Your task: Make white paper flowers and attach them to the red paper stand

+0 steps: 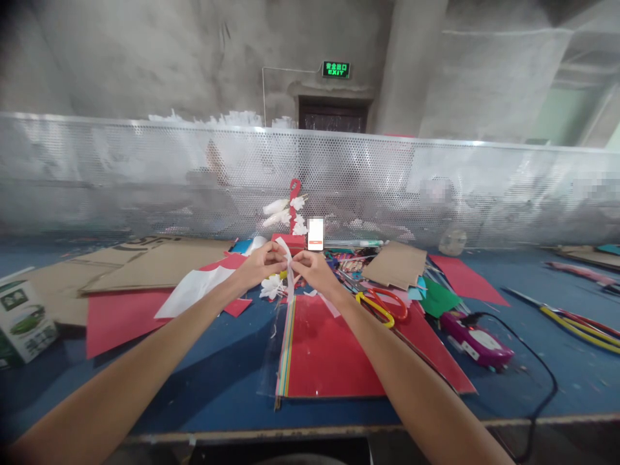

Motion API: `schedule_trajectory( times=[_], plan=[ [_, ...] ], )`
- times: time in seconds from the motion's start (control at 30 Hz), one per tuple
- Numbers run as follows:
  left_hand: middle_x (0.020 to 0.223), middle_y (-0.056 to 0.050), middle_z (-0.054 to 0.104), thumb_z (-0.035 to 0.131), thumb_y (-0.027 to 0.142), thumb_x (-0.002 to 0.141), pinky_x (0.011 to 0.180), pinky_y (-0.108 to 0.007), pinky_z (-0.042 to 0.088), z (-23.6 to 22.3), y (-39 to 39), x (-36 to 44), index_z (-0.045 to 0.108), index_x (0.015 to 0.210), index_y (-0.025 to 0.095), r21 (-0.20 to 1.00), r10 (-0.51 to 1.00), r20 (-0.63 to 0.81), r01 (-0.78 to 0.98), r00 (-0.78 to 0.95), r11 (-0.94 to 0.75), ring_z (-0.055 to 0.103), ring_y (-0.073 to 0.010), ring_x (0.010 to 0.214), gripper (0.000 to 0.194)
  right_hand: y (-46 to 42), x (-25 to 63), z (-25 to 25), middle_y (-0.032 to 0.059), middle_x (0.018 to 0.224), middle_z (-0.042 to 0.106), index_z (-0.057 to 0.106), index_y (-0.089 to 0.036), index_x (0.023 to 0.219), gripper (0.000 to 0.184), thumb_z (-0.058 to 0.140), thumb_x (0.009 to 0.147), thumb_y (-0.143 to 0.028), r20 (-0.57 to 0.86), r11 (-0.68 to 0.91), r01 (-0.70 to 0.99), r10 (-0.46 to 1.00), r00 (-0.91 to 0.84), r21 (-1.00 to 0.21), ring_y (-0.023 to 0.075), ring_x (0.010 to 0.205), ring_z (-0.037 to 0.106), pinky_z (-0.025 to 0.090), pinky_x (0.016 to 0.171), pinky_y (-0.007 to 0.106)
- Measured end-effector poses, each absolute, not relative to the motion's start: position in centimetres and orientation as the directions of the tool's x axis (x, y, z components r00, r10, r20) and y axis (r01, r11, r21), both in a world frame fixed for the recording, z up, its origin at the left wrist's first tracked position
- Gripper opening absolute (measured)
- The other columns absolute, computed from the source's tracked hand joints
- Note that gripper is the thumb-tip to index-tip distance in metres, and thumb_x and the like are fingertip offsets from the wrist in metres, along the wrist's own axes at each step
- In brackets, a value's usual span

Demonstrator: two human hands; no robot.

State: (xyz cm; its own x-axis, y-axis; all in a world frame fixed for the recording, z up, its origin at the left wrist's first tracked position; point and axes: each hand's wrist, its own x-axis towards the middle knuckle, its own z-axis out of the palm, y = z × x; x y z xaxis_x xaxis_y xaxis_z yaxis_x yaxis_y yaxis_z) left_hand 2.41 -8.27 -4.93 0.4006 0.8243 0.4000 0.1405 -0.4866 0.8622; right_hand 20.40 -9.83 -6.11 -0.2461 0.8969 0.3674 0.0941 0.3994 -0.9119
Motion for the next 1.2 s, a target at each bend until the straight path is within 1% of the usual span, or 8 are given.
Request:
schedule_trajectory(
  times=[0.13,0.27,0.47,0.6,0.83,0.97,1.07,1.2],
  plan=[
    [0.075,-0.001,0.063,0.068,0.028,0.077,0.068,-0.029,0.046,-4.9,-8.4,2.4,0.050,0.095,0.018,0.849,0.812,0.417,0.145,0.408,-0.508,0.061,-0.0141,0.071,0.027,-10.0,20.4,-6.0,-0.0030,0.060,0.060,0.056,-0.017,0.077,0.018,0.064,0.076,-0.033,0.372,0.407,0.108,0.894,-0.250,-0.907,0.0081,0.042,0.054,0.042,0.039,0.018],
    [0.073,0.000,0.062,0.071,0.029,0.073,0.063,-0.027,0.044,-4.9,-8.3,2.6,0.051,0.091,0.017,0.828,0.808,0.425,0.187,0.407,-0.529,0.059,-0.0131,0.066,0.030,-9.7,20.5,-6.3,-0.0022,0.061,0.061,0.057,-0.017,0.078,0.016,0.063,0.078,-0.033,0.401,0.446,0.142,0.878,-0.260,-0.884,0.0079,0.043,0.053,0.041,0.039,0.018],
    [0.073,-0.003,0.065,0.062,0.027,0.076,0.059,-0.028,0.044,-5.3,-7.8,2.4,0.061,0.082,0.016,0.764,0.848,0.410,0.382,0.336,-0.521,0.060,-0.0163,0.066,0.013,-8.9,20.8,-6.9,0.0011,0.063,0.064,0.058,-0.017,0.076,0.014,0.062,0.078,-0.030,0.409,0.453,0.199,0.884,-0.226,-0.869,0.0108,0.049,0.058,0.042,0.038,0.018],
    [0.072,-0.004,0.067,0.059,0.028,0.078,0.058,-0.027,0.043,-5.4,-7.9,2.2,0.065,0.082,0.016,0.718,0.841,0.422,0.441,0.338,-0.538,0.060,-0.0167,0.064,0.014,-9.0,20.7,-6.8,0.0016,0.064,0.063,0.056,-0.018,0.073,0.013,0.063,0.077,-0.028,0.401,0.440,0.196,0.892,-0.209,-0.877,0.0127,0.054,0.062,0.041,0.037,0.017],
    [0.073,-0.004,0.067,0.065,0.026,0.074,0.062,-0.026,0.044,-5.8,-7.6,2.4,0.062,0.076,0.016,0.662,0.788,0.477,0.431,0.389,-0.613,0.061,-0.0166,0.067,0.010,-8.9,20.7,-7.3,-0.0008,0.063,0.062,0.059,-0.017,0.081,0.029,0.067,0.078,-0.045,0.433,0.504,0.217,0.849,-0.303,-0.836,0.0088,0.046,0.054,0.042,0.038,0.017],
    [0.073,-0.005,0.068,0.066,0.025,0.074,0.062,-0.028,0.045,-6.0,-7.5,2.2,0.063,0.079,0.017,0.625,0.788,0.484,0.480,0.380,-0.616,0.062,-0.0189,0.067,0.009,-8.8,21.0,-7.2,-0.0002,0.060,0.062,0.058,-0.016,0.076,0.027,0.066,0.079,-0.042,0.437,0.522,0.271,0.842,-0.315,-0.809,0.0085,0.042,0.052,0.040,0.038,0.018],
    [0.073,-0.004,0.067,0.063,0.023,0.075,0.063,-0.028,0.044,-5.9,-7.6,2.1,0.064,0.080,0.019,0.569,0.773,0.509,0.525,0.379,-0.632,0.061,-0.0194,0.067,0.006,-9.0,21.2,-7.1,0.0017,0.064,0.066,0.057,-0.017,0.075,0.022,0.064,0.080,-0.038,0.444,0.527,0.347,0.846,-0.293,-0.775,0.0098,0.044,0.055,0.040,0.040,0.019],
    [0.074,-0.004,0.065,0.057,0.020,0.076,0.063,-0.028,0.040,-5.9,-7.8,2.0,0.062,0.077,0.019,0.400,0.762,0.542,0.689,0.355,-0.605,0.059,-0.0199,0.068,0.005,-8.9,21.5,-7.2,0.0015,0.068,0.068,0.056,-0.019,0.074,0.017,0.064,0.079,-0.032,0.510,0.579,0.441,0.815,-0.276,-0.686,0.0116,0.051,0.059,0.043,0.046,0.019]
  ],
)
